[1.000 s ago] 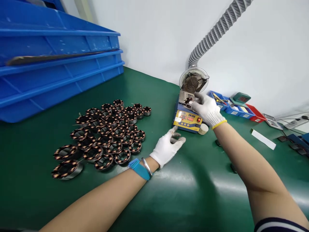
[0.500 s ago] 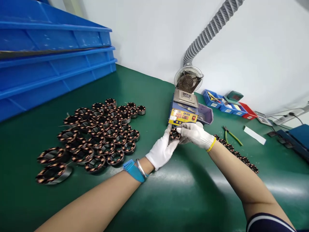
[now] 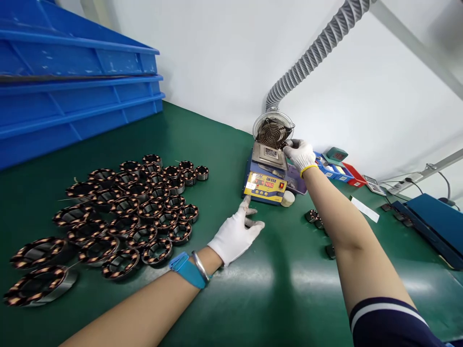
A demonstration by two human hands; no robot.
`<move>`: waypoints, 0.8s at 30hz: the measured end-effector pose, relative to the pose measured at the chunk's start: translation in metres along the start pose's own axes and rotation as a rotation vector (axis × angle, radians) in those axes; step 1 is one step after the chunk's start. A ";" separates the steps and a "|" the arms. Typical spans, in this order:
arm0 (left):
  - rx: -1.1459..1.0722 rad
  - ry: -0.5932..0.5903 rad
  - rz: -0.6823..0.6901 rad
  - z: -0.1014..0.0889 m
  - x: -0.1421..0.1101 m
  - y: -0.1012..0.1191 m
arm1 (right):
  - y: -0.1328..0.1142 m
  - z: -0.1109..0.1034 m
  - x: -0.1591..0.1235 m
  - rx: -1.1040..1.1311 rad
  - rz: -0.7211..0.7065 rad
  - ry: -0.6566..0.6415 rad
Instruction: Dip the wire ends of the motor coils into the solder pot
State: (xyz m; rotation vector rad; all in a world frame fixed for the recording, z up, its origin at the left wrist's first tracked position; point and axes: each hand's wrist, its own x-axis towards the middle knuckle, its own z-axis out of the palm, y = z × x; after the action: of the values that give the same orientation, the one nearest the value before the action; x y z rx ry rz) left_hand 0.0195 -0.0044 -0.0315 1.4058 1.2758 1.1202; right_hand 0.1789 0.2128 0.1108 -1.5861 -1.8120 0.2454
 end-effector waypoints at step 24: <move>0.027 -0.040 -0.001 -0.002 0.000 0.005 | -0.002 0.018 0.009 -0.173 -0.030 -0.009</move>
State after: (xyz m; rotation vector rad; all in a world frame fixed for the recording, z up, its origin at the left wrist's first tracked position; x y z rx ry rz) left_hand 0.0185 -0.0044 -0.0260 1.4403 1.2669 1.0731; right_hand 0.1659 0.2258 0.1018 -1.6758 -1.9059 0.0837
